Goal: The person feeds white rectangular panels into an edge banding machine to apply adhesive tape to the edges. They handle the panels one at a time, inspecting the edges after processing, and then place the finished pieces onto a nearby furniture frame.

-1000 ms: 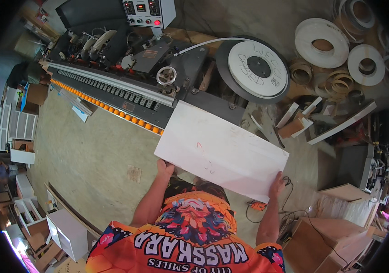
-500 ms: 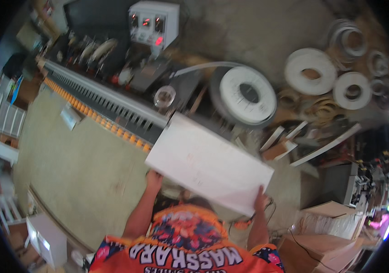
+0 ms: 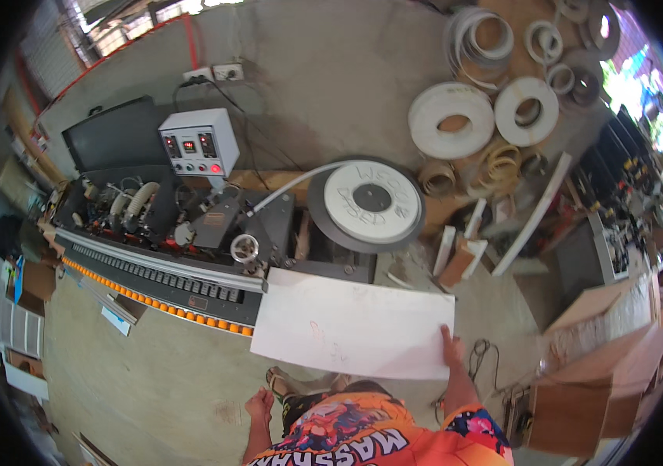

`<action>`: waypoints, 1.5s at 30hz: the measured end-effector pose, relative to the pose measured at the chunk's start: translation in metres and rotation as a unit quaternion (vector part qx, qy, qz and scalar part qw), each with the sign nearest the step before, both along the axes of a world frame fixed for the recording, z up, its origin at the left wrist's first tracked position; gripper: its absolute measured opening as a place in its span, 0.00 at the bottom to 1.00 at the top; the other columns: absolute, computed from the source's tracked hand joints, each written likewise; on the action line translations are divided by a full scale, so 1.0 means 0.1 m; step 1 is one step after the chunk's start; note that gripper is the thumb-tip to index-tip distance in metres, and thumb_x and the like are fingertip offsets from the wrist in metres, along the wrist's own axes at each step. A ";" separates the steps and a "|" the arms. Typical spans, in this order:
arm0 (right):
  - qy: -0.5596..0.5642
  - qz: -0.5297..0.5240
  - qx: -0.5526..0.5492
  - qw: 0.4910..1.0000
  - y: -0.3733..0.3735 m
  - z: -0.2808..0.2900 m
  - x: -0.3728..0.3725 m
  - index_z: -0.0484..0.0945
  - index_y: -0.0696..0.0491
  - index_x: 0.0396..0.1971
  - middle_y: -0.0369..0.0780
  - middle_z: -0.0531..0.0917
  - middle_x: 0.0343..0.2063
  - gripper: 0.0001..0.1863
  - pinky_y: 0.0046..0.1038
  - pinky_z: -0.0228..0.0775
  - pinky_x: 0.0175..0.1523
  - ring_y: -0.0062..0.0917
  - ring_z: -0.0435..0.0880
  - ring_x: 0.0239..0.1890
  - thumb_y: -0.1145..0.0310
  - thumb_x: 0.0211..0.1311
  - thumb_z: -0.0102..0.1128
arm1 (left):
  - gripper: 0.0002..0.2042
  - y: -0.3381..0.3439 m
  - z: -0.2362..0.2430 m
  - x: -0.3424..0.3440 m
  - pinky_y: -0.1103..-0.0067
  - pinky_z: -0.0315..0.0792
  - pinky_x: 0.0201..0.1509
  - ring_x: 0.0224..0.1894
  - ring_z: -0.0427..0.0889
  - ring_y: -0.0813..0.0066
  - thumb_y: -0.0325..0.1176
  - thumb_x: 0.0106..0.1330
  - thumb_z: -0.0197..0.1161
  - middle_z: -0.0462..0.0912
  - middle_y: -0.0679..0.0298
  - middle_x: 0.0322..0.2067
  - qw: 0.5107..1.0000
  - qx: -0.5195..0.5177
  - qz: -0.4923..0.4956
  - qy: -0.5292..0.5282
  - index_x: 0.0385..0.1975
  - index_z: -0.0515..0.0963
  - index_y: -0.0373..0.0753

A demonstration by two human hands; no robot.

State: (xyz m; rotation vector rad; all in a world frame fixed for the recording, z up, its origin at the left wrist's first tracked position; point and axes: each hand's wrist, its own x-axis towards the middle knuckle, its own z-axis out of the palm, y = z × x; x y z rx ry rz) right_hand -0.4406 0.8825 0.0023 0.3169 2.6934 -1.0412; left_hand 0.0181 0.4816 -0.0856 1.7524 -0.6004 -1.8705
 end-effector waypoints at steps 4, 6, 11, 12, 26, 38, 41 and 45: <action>-0.021 0.006 0.046 0.999 -0.12 0.01 -0.10 0.83 0.71 0.45 0.57 0.86 0.42 0.52 0.41 0.73 0.56 0.44 0.85 0.47 0.24 0.58 0.59 | 0.17 -0.09 -0.34 0.40 0.78 0.75 0.25 0.20 0.79 0.75 0.40 0.69 0.71 0.80 0.64 0.20 0.994 -0.081 -0.071 -0.030 0.20 0.79 0.36; -0.069 -0.007 0.043 0.997 -0.17 0.04 0.00 0.83 0.71 0.44 0.55 0.87 0.41 0.52 0.41 0.75 0.54 0.41 0.85 0.44 0.24 0.58 0.59 | 0.23 -0.05 -0.11 0.40 0.77 0.74 0.23 0.19 0.77 0.75 0.47 0.70 0.69 0.78 0.63 0.17 0.985 -0.114 -0.080 -0.100 0.18 0.77 0.35; -0.040 0.013 -0.031 0.999 0.27 -0.46 -0.15 0.84 0.71 0.40 0.48 0.87 0.35 0.50 0.37 0.76 0.44 0.31 0.84 0.36 0.25 0.62 0.57 | 0.18 0.00 0.15 0.25 0.76 0.82 0.28 0.23 0.83 0.73 0.39 0.76 0.60 0.84 0.55 0.25 0.973 -0.190 -0.027 -0.129 0.29 0.78 0.29; -0.042 0.023 -0.069 0.996 0.15 -0.40 -0.11 0.84 0.71 0.39 0.47 0.87 0.34 0.50 0.36 0.76 0.43 0.30 0.83 0.34 0.26 0.63 0.56 | 0.16 0.00 0.09 0.32 0.76 0.83 0.30 0.24 0.84 0.72 0.37 0.77 0.59 0.85 0.54 0.26 0.971 -0.204 -0.024 -0.125 0.31 0.78 0.28; -0.079 0.048 0.008 0.996 0.05 -0.18 0.03 0.79 0.70 0.52 0.47 0.86 0.44 0.48 0.37 0.75 0.54 0.33 0.82 0.45 0.31 0.63 0.61 | 0.27 -0.32 0.23 -0.58 0.72 0.77 0.51 0.48 0.85 0.64 0.47 0.71 0.63 0.85 0.51 0.47 0.970 -0.174 -0.119 -0.124 0.59 0.76 0.30; -0.035 0.085 -0.179 0.980 -0.37 -0.09 0.02 0.74 0.67 0.62 0.46 0.82 0.56 0.36 0.35 0.70 0.61 0.33 0.80 0.54 0.51 0.67 0.67 | 0.35 -0.96 0.45 -1.79 0.74 0.74 0.60 0.54 0.79 0.68 0.42 0.65 0.76 0.78 0.53 0.56 0.961 -0.221 0.155 0.053 0.64 0.68 0.27; -0.046 0.088 -0.181 0.978 -0.45 -0.03 0.01 0.73 0.68 0.62 0.47 0.82 0.56 0.37 0.35 0.70 0.62 0.33 0.81 0.54 0.51 0.67 0.68 | 0.35 -1.00 0.42 -1.80 0.76 0.75 0.58 0.51 0.81 0.69 0.40 0.62 0.79 0.80 0.55 0.53 0.956 -0.223 0.180 0.065 0.62 0.69 0.26; -0.052 0.067 -0.189 0.978 -0.58 -0.03 0.01 0.74 0.68 0.62 0.47 0.82 0.56 0.36 0.35 0.70 0.62 0.33 0.81 0.55 0.51 0.67 0.68 | 0.35 -1.06 0.41 -1.80 0.76 0.76 0.55 0.49 0.82 0.70 0.40 0.62 0.79 0.82 0.55 0.51 0.952 -0.226 0.194 0.068 0.62 0.69 0.26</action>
